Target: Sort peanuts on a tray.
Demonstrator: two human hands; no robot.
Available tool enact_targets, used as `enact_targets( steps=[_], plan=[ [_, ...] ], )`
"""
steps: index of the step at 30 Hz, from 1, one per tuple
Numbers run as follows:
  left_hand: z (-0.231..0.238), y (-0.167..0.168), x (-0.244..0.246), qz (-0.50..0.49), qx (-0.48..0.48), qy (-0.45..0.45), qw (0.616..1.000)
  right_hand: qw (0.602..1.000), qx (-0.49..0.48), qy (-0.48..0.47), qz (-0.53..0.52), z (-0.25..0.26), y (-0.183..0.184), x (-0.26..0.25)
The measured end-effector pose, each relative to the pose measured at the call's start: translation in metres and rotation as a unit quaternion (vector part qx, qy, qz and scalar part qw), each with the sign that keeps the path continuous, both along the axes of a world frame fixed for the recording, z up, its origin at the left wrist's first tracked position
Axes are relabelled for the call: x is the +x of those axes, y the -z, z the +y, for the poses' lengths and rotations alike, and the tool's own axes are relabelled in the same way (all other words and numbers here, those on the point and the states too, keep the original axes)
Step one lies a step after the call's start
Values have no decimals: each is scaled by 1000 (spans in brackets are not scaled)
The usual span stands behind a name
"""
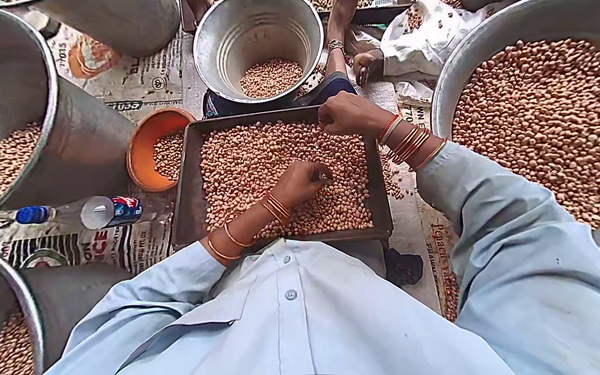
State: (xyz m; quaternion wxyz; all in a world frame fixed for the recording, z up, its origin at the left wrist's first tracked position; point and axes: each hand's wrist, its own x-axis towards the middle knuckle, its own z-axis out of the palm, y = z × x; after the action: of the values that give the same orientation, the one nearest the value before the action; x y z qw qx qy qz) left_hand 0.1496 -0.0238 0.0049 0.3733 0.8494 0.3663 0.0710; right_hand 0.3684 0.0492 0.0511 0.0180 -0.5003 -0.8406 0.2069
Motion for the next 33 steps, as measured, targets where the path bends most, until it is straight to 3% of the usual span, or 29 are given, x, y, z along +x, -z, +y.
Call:
enact_targets(
  steps=[2,5,9,14,17,19,22,25,26,28,33],
  plan=[
    [-18,3,14,38,95,82,991,999,-6,-20,-44,-4,-1,-1],
    [-33,7,27,85,192,130,969,994,1,-5,-109,-12,-6,-5],
    [-36,17,27,105,218,150,959,991,11,9,-134,-14,-11,-7],
    [-42,10,26,163,205,159,952,989,2,-76,-127,-17,-6,-12],
    [-43,12,23,174,201,166,949,985,16,-81,-152,-27,-3,-22],
    [-38,7,20,162,139,147,966,982,35,-86,-164,-33,3,-26],
    [-8,0,2,18,3,28,999,979,48,-96,-175,-39,10,-30],
    [32,10,-15,-164,-153,-67,972,979,35,-92,-177,-42,11,-32],
    [41,10,-18,-183,-172,-82,965,979,32,-90,-179,-42,12,-33],
    [48,4,-15,-139,-131,-93,977,980,25,-84,-180,-39,13,-33],
    [40,15,10,34,92,-46,994,977,-17,-60,-203,-35,14,-32]
  ],
)
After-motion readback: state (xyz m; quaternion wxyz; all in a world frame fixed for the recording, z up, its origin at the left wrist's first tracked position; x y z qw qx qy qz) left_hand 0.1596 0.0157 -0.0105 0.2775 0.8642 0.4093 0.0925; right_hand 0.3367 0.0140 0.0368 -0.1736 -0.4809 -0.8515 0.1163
